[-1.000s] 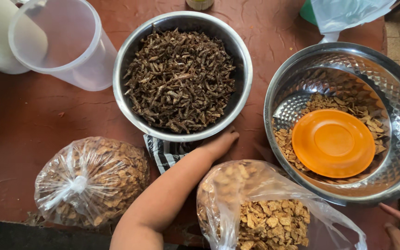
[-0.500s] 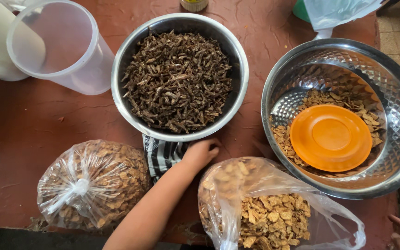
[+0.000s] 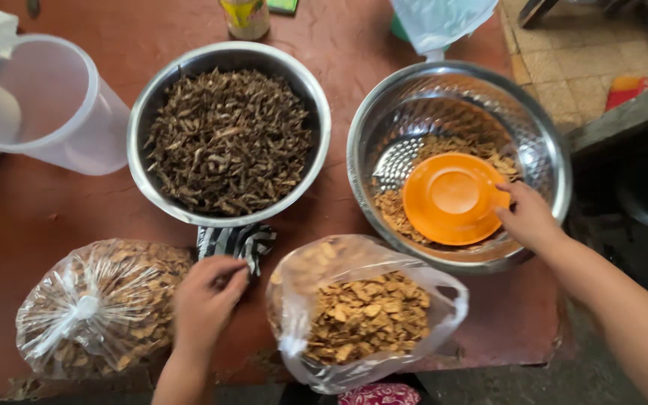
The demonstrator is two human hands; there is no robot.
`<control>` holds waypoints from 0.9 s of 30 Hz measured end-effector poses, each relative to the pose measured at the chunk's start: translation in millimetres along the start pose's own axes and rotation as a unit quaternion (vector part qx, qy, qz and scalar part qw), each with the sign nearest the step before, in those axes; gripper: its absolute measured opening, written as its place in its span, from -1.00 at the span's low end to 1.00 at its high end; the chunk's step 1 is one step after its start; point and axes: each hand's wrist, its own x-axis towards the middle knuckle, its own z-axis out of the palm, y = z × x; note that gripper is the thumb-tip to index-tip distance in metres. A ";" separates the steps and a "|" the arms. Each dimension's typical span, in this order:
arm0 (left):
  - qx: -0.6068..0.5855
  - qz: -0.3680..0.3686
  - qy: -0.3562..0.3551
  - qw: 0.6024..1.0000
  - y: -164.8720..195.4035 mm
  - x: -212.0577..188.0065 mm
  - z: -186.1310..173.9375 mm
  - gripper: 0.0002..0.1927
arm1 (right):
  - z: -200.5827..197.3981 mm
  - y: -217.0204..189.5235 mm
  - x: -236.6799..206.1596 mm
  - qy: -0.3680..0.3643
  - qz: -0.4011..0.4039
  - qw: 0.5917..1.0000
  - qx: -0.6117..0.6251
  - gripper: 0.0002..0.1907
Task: The person scoops dried food flakes from a metal bowl into a plastic bag using an orange scoop. They repeatedly fill the bag, adjust its contents, and finally tie the bag closed.
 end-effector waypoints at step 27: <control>0.249 0.136 -0.146 0.948 115.5 -81.9 114.2 -0.80 | -20.2 -106.3 101.1 -0.100 -0.219 0.958 0.156 -0.60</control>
